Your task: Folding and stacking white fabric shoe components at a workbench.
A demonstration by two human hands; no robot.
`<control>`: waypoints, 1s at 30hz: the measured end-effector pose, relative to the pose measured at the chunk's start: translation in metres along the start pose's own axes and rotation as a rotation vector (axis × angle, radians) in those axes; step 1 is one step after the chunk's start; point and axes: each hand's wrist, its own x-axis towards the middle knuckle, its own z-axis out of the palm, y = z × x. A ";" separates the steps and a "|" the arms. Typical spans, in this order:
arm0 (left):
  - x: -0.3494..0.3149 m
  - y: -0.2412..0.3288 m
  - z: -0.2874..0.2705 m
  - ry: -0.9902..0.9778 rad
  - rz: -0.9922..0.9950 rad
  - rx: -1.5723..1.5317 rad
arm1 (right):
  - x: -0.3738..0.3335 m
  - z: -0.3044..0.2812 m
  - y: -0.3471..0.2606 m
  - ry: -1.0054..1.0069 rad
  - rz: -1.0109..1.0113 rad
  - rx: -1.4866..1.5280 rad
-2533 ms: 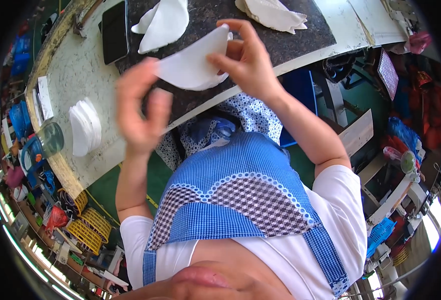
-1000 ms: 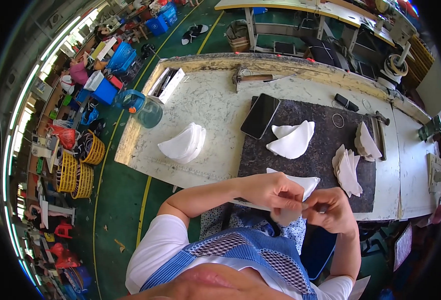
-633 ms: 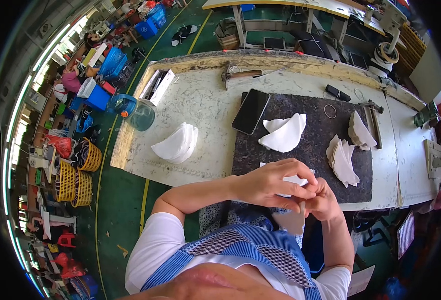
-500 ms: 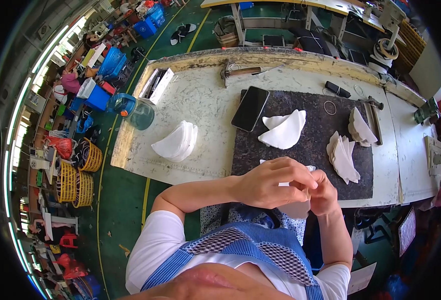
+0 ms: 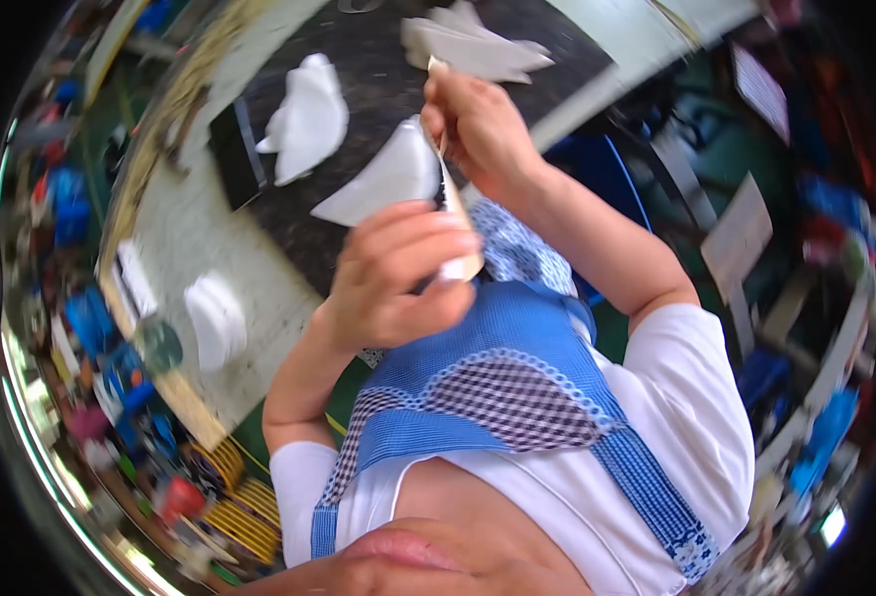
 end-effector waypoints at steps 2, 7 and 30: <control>-0.011 -0.008 -0.012 0.000 -0.045 -0.084 | -0.010 -0.056 -0.013 0.160 -0.255 -0.167; -0.018 -0.006 -0.012 0.112 -0.110 -0.196 | -0.064 -0.178 -0.015 0.563 -0.245 -0.361; -0.001 -0.008 -0.002 0.010 0.257 0.245 | -0.086 -0.027 -0.035 -0.560 -0.609 -1.007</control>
